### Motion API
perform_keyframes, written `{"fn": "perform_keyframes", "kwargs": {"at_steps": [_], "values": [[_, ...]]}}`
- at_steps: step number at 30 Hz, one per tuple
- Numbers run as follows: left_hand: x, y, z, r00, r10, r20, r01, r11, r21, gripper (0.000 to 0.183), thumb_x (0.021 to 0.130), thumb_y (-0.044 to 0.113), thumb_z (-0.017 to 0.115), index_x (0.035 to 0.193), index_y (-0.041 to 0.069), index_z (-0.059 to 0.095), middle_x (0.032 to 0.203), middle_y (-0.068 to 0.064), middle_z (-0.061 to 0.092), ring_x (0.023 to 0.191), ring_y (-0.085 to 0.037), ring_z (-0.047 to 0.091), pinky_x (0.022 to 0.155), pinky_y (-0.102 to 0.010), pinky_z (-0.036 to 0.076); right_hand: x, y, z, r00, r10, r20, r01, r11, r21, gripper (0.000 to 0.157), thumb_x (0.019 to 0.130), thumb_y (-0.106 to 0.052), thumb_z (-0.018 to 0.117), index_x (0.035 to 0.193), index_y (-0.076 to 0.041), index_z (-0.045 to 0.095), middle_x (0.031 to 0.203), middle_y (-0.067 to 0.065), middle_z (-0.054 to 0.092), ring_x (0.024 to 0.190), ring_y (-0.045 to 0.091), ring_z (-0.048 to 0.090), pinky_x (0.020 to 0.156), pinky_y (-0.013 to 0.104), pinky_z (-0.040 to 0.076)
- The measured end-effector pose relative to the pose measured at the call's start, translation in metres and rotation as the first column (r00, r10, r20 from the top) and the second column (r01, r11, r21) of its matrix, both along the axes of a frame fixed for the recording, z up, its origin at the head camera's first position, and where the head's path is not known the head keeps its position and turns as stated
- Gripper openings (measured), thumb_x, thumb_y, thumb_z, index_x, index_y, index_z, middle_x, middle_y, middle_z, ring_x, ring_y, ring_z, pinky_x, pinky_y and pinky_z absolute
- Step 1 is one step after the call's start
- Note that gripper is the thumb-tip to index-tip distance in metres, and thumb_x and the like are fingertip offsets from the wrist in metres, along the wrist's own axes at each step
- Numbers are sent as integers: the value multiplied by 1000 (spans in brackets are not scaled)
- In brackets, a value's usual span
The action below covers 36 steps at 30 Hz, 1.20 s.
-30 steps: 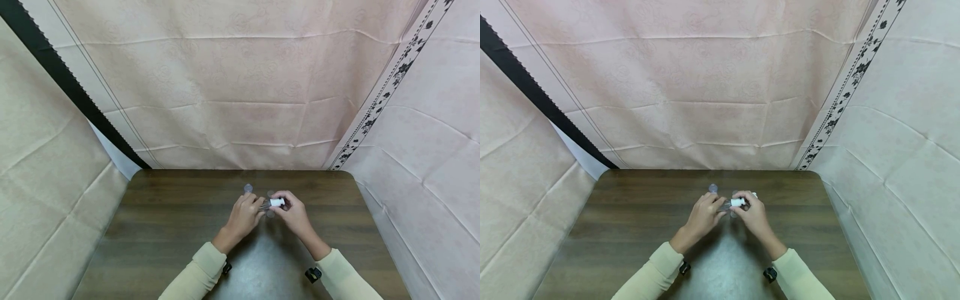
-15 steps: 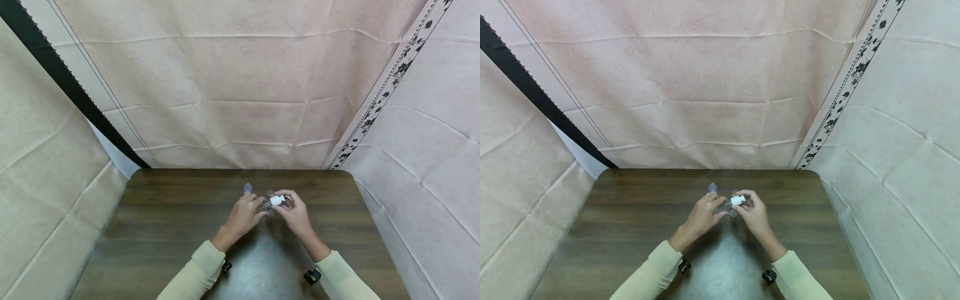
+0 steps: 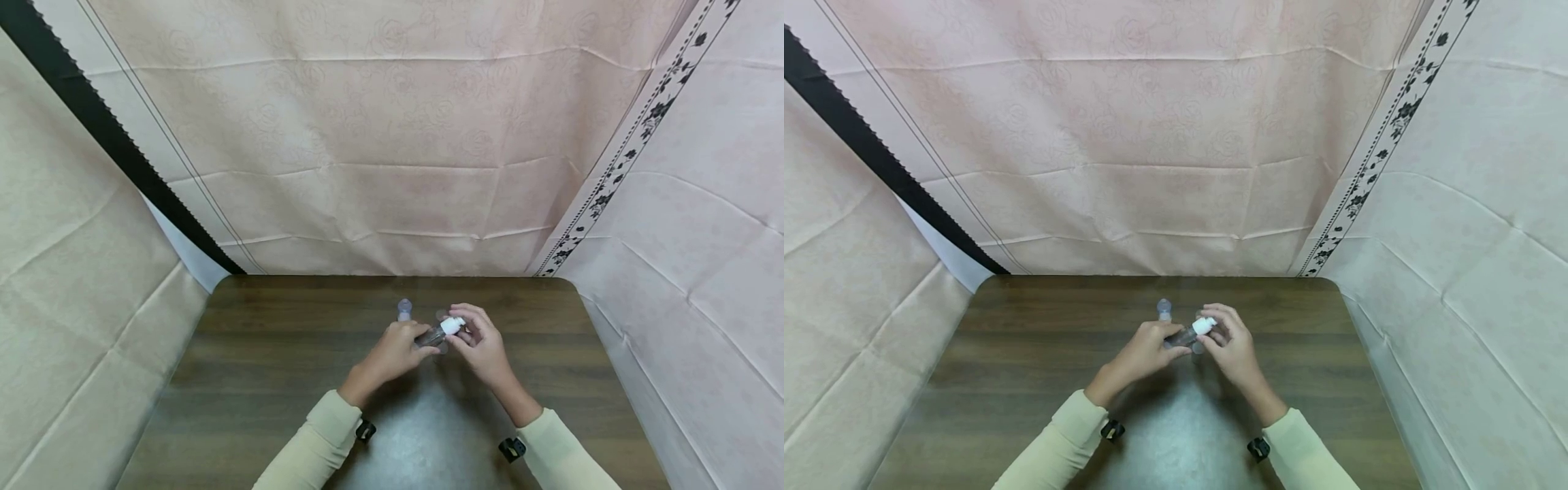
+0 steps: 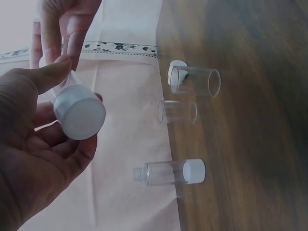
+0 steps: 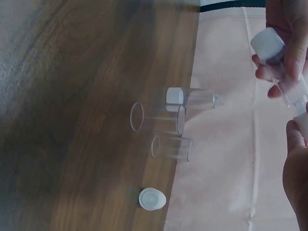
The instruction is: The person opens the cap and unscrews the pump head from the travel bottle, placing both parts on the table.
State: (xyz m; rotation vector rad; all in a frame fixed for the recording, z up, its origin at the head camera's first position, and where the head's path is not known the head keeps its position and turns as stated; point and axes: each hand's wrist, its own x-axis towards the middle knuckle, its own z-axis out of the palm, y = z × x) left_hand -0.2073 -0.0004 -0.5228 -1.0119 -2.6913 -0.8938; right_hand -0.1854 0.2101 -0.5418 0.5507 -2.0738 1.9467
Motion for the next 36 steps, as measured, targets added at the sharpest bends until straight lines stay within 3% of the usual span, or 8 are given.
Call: {"fn": "perform_keyframes", "kwargs": {"at_steps": [6, 14, 23, 29, 36], "values": [[-1, -5, 1, 996, 26, 81, -29, 999, 26, 24, 91, 30, 81, 103, 9, 76, 88, 2, 73, 69, -7, 60, 61, -17, 46, -3, 4, 5, 999, -28, -35, 26, 998, -52, 50, 84, 23, 69, 132, 17, 55, 136, 33, 43, 123, 15, 65, 96, 21, 54], [-1, -14, -3, 997, 62, 47, -65, 996, 68, 29, 88, 26, 84, 108, 7, 76, 89, -5, 74, 75, -13, 65, 66, -23, 52, -8, 20, 6, 993, -112, -23, 112, 993, 21, 55, 84, 21, 72, 136, 8, 60, 137, 30, 57, 126, 25, 62, 99, 22, 52], [-5, -25, -11, 996, 89, -7, -88, 990, 112, 34, 87, 28, 85, 112, 5, 77, 103, -7, 77, 86, -17, 70, 76, -30, 58, -12, 33, 10, 992, -121, -30, 123, 990, 64, 55, 84, 21, 72, 136, 11, 58, 140, 32, 54, 119, 6, 63, 95, 20, 53], [-5, -32, -15, 994, 107, 0, -107, 988, 113, 34, 87, 27, 85, 113, 6, 76, 94, -5, 74, 81, -21, 68, 70, -30, 54, -15, 39, 10, 985, -155, -76, 163, 980, 116, 53, 82, 21, 74, 132, 13, 60, 134, 31, 54, 114, 5, 61, 94, 18, 53], [-4, -37, -17, 992, 126, -3, -124, 985, 117, 41, 86, 25, 86, 118, 3, 75, 98, -8, 75, 84, -22, 69, 72, -31, 56, -17, 45, 5, 983, -173, -69, 181, 974, 136, 53, 81, 21, 74, 131, 9, 59, 129, 28, 58, 111, 5, 62, 93, 16, 53]]}}
